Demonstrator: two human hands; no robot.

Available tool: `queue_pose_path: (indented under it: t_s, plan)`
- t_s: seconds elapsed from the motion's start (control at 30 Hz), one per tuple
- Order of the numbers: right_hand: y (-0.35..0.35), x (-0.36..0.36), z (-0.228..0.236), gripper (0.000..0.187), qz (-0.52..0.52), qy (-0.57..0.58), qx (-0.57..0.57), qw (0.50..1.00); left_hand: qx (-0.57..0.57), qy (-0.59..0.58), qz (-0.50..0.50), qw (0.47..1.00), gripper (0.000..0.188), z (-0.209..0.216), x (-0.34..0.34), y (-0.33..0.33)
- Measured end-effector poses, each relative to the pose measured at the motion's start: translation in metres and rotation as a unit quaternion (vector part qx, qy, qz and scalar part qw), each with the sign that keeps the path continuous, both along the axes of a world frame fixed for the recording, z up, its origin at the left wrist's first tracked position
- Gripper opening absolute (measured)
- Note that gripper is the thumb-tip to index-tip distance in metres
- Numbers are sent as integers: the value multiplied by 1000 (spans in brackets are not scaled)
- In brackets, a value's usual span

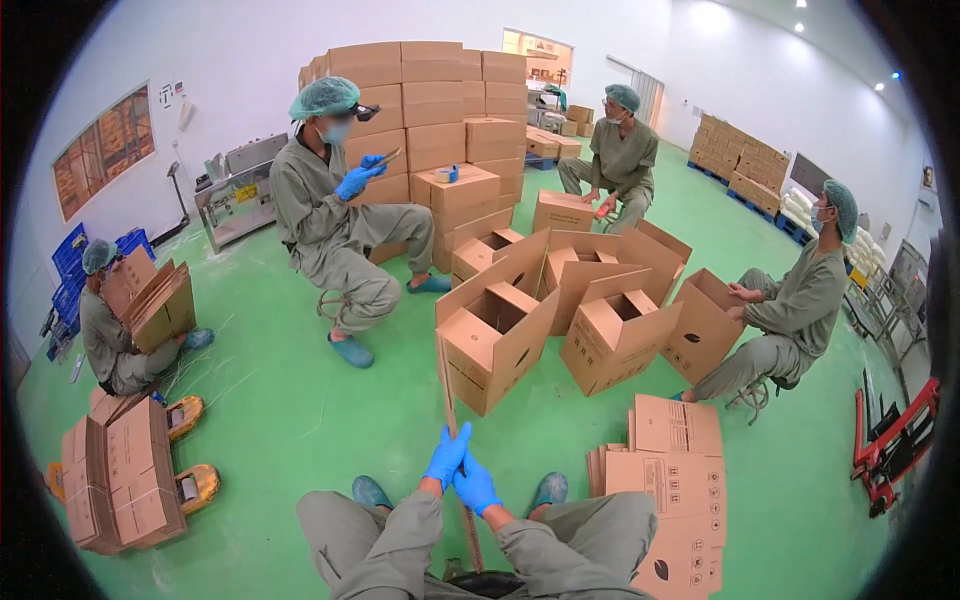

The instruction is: Assemble cardboard boxes by folding flaps and stacking them.

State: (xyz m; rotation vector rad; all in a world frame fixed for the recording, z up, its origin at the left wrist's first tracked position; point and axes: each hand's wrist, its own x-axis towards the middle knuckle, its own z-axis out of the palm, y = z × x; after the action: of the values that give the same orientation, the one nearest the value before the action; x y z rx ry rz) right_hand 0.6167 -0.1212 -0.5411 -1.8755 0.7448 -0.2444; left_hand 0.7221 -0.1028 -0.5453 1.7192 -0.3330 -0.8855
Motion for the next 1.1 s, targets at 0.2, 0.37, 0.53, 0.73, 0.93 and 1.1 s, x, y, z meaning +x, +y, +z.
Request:
queue_pose_path:
  t_s: [0.2, 0.37, 0.53, 0.73, 0.93, 1.1]
  plan:
    - [35, -46, -44, 80, -60, -48, 140, 987, -59, 40, -18, 997, 67, -14, 15, 21]
    - [-6, -58, -5, 62, 7, 24, -69, 997, -99, -124, -22, 987, 48, -70, 45, 64]
    - [-96, -84, 3, 43, -193, 67, -121, 971, 69, -237, -154, 957, 54, -33, 16, 106]
    - [-164, -64, -19, 45, -279, 97, -170, 940, 149, -476, -215, 840, 68, 10, -68, 159]
    - [-155, -48, 3, 48, -213, 128, -163, 955, 137, -486, -306, 807, 52, 39, -128, 85]
    - [-150, -50, -2, 47, -118, 164, -182, 962, 219, -286, -473, 805, 48, 14, -71, 38]
